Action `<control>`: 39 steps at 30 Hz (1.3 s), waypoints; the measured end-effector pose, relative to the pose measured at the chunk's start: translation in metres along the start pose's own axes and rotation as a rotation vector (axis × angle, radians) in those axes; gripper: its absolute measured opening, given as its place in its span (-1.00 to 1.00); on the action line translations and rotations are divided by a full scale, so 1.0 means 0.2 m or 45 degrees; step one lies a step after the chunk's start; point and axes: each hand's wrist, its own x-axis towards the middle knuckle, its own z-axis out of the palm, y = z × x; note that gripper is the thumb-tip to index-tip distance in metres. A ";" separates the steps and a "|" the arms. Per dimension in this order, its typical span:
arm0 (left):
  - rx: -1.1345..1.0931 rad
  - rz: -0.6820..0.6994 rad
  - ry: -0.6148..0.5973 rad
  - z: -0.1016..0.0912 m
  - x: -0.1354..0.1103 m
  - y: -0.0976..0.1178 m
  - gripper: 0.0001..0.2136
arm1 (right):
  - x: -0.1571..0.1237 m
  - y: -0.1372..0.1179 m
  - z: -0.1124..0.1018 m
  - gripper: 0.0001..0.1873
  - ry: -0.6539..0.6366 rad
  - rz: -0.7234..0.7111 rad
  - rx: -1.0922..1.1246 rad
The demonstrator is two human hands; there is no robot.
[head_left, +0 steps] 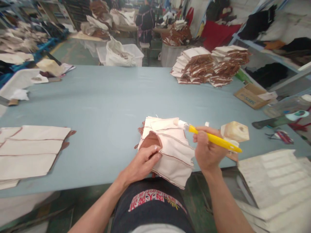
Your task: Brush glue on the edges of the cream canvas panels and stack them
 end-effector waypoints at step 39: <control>0.187 0.145 0.174 0.23 0.03 0.23 -0.76 | -0.07 -0.22 -0.31 -0.63 0.095 0.890 0.876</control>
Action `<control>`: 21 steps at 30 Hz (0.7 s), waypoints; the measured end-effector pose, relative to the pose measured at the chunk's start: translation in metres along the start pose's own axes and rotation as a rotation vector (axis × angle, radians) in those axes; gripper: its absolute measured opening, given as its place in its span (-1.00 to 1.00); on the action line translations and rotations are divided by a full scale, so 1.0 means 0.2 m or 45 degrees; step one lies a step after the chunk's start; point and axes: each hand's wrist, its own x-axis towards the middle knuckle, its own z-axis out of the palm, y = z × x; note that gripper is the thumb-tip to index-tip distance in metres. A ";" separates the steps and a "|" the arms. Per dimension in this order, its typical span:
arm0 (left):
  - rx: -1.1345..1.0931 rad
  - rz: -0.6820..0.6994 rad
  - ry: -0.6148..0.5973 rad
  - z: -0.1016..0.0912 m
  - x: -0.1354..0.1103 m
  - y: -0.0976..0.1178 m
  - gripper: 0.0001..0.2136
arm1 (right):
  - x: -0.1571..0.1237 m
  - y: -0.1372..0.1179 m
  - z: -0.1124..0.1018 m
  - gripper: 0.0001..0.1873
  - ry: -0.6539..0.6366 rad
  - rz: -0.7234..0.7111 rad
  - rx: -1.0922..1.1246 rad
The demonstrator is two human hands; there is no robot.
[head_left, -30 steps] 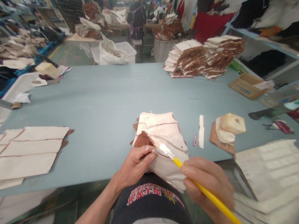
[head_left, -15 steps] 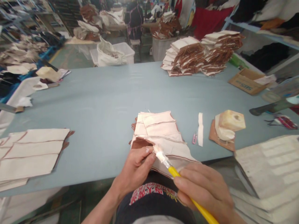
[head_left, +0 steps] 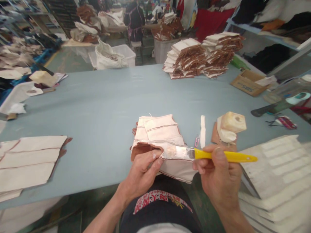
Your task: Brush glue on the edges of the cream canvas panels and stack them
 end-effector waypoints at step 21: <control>-0.839 -0.429 -0.316 -0.06 0.08 0.06 -0.58 | 0.06 -0.09 -0.02 -0.71 -0.244 -0.435 -0.364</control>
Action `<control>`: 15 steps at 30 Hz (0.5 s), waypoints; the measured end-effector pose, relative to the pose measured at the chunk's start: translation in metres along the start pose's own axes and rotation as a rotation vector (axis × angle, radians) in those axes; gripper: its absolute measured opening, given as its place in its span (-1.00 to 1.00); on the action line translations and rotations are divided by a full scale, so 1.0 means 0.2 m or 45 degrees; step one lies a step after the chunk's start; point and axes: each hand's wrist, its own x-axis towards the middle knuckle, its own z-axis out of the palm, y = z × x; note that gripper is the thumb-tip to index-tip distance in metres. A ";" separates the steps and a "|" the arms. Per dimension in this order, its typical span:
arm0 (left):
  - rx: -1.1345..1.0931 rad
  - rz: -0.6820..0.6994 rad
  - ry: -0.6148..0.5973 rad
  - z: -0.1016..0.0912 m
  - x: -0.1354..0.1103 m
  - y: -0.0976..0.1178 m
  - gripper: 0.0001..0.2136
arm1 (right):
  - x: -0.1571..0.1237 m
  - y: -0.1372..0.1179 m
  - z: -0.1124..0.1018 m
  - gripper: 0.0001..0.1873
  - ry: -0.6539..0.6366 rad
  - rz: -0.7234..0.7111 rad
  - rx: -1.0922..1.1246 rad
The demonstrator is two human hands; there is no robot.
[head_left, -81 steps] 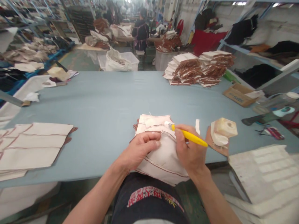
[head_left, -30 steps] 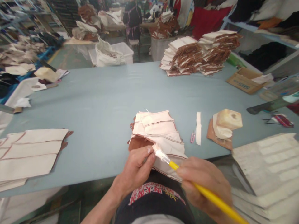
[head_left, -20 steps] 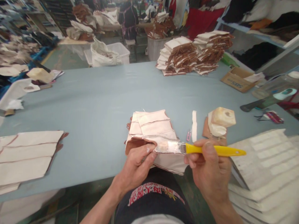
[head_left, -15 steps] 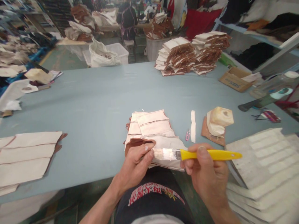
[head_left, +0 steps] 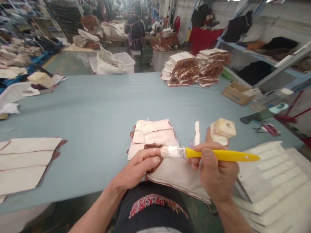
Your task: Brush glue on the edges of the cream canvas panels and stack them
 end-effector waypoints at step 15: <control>-0.141 -0.035 0.143 -0.01 -0.02 -0.05 -0.58 | 0.03 -0.05 0.04 -0.79 -0.103 -0.204 -0.206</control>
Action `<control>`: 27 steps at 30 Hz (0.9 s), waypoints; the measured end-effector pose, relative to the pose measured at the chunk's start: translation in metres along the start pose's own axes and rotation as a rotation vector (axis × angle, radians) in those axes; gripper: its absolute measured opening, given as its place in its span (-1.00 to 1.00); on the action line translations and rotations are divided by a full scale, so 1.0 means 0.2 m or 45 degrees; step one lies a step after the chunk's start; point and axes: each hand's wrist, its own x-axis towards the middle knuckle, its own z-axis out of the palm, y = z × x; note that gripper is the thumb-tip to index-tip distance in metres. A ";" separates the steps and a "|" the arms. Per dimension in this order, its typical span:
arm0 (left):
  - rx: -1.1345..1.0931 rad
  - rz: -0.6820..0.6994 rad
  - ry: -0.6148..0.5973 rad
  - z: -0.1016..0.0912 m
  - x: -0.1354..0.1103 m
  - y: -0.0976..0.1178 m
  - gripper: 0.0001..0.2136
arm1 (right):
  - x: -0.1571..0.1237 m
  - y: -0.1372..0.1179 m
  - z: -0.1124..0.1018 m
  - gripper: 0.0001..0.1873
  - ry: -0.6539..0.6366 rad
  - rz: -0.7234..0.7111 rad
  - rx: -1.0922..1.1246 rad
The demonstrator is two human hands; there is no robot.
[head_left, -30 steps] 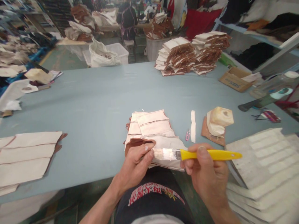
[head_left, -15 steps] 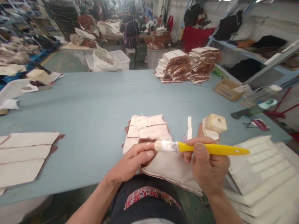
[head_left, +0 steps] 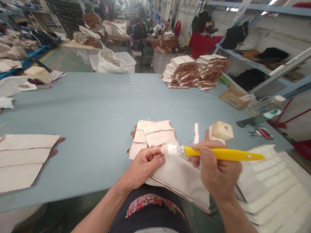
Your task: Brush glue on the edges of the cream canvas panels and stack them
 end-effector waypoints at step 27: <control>0.727 0.198 -0.119 -0.19 -0.11 -0.05 -0.78 | -0.01 0.31 0.27 -0.72 0.192 -0.162 -0.490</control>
